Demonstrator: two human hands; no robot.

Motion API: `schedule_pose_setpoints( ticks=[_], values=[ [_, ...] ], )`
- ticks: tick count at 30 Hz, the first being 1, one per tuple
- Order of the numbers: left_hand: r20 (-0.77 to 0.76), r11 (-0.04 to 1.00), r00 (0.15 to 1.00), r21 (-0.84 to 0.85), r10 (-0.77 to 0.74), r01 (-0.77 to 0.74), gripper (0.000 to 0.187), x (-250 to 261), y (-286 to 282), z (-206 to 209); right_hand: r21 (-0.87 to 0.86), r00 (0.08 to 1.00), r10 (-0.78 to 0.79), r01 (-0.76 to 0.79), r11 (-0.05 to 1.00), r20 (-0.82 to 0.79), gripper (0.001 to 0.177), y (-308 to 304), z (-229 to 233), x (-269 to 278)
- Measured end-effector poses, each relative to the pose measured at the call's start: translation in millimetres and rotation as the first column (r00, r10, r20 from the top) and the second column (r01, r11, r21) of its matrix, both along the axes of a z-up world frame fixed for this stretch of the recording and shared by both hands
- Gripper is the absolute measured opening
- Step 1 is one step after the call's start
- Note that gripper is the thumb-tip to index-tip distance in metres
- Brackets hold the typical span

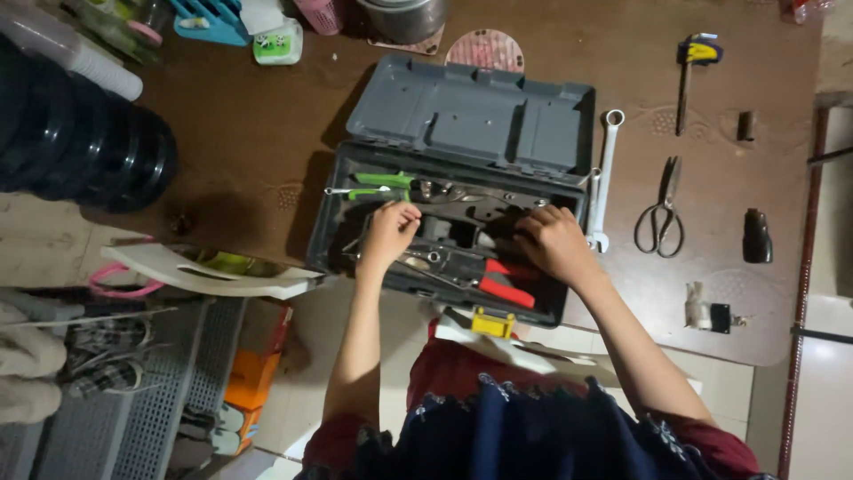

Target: The person removes various tools from a black toolbox and places them on a table, including wrenches, pliers, screwdrivers, a tape measure, and small metal parts. The person continues to sort and arrange the tools on the table while the toolbox remains open.

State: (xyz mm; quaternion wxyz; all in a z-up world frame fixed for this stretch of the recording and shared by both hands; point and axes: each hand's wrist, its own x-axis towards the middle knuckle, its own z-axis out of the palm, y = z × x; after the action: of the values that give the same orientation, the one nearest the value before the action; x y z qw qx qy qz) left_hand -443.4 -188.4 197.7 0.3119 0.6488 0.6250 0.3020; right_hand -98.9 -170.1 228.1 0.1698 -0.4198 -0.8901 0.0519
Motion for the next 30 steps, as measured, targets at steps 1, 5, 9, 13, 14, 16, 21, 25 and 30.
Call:
schedule_pose_setpoints(
  ticks=[1,5,9,13,14,16,21,25,30],
  values=[
    [0.006,1.000,1.000,0.001,-0.005,0.005,0.012,0.5,-0.9,-0.1,0.001,1.000,-0.005,0.005,1.000,0.006,0.022,-2.1,2.6,-9.8],
    [0.167,0.987,0.974,-0.017,-0.153,0.158,0.016,19.5,-3.0,-2.6,-0.085,0.981,-0.019,0.036,0.996,0.195,0.033,-9.6,-3.3,-35.5],
    [0.151,0.953,0.942,0.092,-0.299,0.288,0.021,63.7,8.4,12.1,-0.085,0.885,-0.142,0.199,0.976,0.444,0.041,-25.4,-2.0,-52.0],
    [-0.047,0.895,0.915,0.195,-0.400,0.401,0.025,91.4,33.9,8.1,-0.067,0.893,-0.261,0.306,0.950,0.367,0.044,-36.6,-30.8,-57.3],
    [-0.187,0.848,0.881,0.244,-0.435,0.471,0.029,97.0,42.7,-7.5,-0.024,0.890,-0.290,0.318,0.948,0.353,0.042,-42.1,-29.2,-60.3],
    [-0.329,0.783,0.825,0.290,-0.459,0.551,0.033,103.5,59.4,-26.6,0.031,0.882,-0.331,0.341,0.939,0.336,0.040,-47.2,-26.4,-63.7],
    [-0.359,0.711,0.772,0.313,-0.524,0.629,0.030,106.1,72.4,-32.4,0.068,0.933,-0.284,0.276,0.959,0.221,0.022,-51.4,-29.1,-61.3],
    [-0.403,0.707,0.763,0.314,-0.506,0.634,0.027,103.4,66.5,5.9,0.096,0.975,-0.210,0.202,0.975,0.078,0.024,-62.1,19.4,-42.8],
    [0.068,0.877,0.897,0.253,-0.437,0.408,0.035,141.8,81.9,24.7,-0.241,0.768,-0.202,0.064,0.968,-0.607,0.028,-66.2,47.8,38.4]
  ],
)
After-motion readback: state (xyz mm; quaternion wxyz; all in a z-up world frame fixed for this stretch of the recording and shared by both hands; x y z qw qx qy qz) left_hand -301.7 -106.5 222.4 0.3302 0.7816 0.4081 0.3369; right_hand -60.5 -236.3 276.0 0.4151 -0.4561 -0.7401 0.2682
